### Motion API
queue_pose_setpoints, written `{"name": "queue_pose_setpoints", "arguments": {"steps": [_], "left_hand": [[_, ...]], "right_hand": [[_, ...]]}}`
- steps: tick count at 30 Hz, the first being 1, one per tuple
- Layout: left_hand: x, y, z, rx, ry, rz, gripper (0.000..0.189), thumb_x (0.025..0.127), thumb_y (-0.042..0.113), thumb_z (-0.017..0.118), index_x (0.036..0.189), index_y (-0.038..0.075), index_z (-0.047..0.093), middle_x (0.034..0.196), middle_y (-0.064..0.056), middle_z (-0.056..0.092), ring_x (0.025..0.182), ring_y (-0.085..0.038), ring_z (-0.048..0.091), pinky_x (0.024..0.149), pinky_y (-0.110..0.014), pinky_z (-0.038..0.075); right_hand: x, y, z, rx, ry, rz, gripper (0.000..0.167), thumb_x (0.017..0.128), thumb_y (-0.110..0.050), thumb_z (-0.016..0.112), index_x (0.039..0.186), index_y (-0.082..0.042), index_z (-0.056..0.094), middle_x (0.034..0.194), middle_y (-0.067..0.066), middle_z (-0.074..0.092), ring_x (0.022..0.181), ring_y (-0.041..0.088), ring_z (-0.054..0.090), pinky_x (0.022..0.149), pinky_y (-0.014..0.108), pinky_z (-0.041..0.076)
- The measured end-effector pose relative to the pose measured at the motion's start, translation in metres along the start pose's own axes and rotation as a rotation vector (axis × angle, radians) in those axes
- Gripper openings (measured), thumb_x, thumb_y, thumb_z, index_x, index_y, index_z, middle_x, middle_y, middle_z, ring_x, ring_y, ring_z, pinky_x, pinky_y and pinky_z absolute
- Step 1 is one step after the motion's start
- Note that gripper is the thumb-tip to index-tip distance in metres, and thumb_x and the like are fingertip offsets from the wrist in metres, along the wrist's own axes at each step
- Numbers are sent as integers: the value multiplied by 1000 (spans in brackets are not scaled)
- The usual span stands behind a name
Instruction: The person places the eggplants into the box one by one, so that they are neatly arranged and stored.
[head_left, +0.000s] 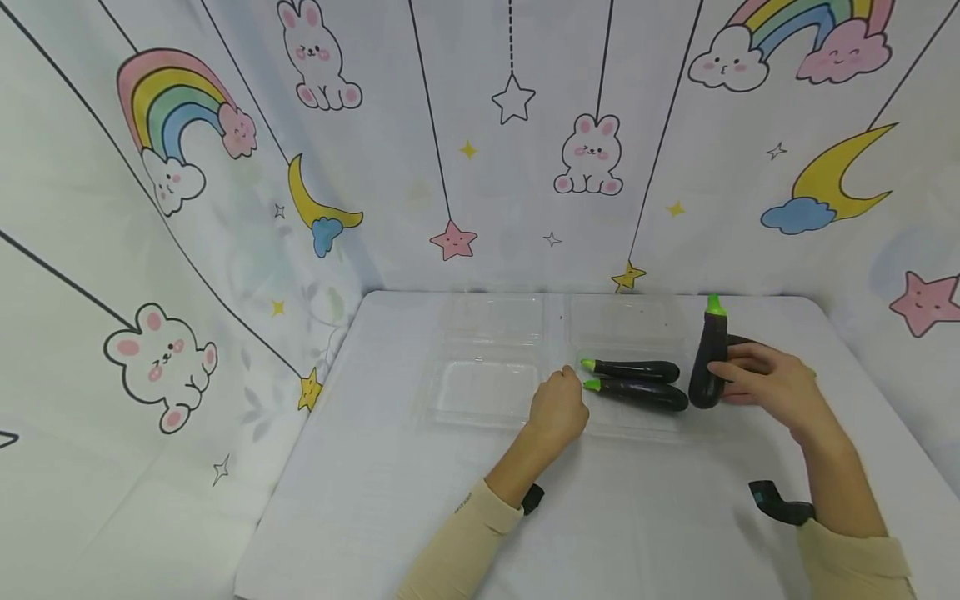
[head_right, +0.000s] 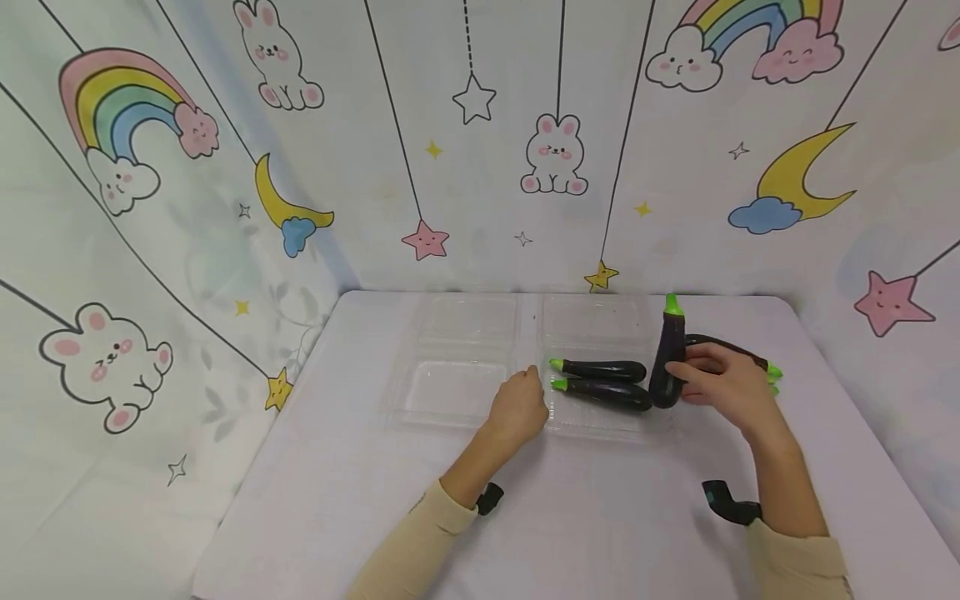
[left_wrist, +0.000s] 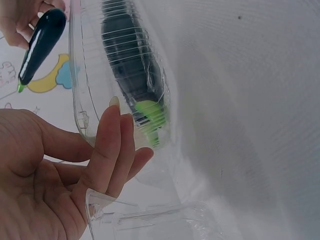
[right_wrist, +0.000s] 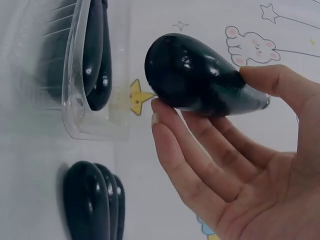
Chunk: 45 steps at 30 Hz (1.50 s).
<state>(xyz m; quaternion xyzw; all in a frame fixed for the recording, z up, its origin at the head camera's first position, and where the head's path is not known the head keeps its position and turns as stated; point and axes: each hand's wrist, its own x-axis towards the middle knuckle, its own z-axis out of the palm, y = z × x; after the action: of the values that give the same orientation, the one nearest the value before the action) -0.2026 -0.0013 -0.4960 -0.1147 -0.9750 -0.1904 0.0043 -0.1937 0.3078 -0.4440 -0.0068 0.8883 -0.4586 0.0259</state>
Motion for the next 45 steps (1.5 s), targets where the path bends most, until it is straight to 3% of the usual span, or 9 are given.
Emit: {"name": "queue_pose_setpoints", "arguments": {"steps": [3,8,15,19,26,32,41,45], "left_hand": [[0,0,0,3,-1,4,45,91,6,71,130,-13,60,107,-19,72,88,-27,75,68,-30,61],[0,0,0,2,2,0,48,91,6,71,133,-14,58,109,-20,72,90,-28,75,70,-31,61],[2,-1,2,9,11,11,48,91,6,72,132,-14,59,108,-20,73,87,-28,75,68,-30,61],[2,-1,3,10,8,12,47,91,6,72,132,-14,59,107,-20,72,87,-28,75,67,-30,61],[2,1,1,16,1,4,49,91,6,71,134,-14,58,112,-20,72,91,-29,75,71,-31,62],[1,1,1,21,6,2,43,90,6,72,128,-12,61,106,-18,72,87,-28,75,69,-31,61],[2,0,2,25,14,3,36,89,7,73,120,-8,64,99,-15,71,82,-26,74,65,-31,60],[2,0,3,26,15,-3,34,88,7,74,117,-7,64,96,-14,71,80,-26,73,63,-31,59]], "right_hand": [[1,-1,4,-26,2,-39,64,99,-41,72,138,8,55,125,31,64,82,10,75,70,25,61],[3,-3,11,-144,6,-69,63,95,-46,76,136,1,62,126,28,67,88,4,70,70,25,59],[9,-2,21,-307,-36,-85,67,92,-59,74,135,-9,67,127,20,69,110,38,69,78,50,55],[11,-3,27,-328,-70,-72,69,89,-65,74,134,-12,69,126,18,70,113,41,69,82,60,54],[14,-2,37,-363,-119,-109,68,86,-62,78,131,-12,71,122,15,73,108,38,71,75,51,58],[17,-5,47,-411,-152,-144,59,84,-53,84,126,-12,75,114,12,75,99,31,73,69,42,58],[18,-8,62,-501,-204,-155,47,80,-39,90,118,-13,79,101,7,77,86,21,70,64,38,54],[18,-9,70,-562,-204,-168,45,77,-33,92,115,-13,80,96,4,76,82,20,68,64,43,54]]}}
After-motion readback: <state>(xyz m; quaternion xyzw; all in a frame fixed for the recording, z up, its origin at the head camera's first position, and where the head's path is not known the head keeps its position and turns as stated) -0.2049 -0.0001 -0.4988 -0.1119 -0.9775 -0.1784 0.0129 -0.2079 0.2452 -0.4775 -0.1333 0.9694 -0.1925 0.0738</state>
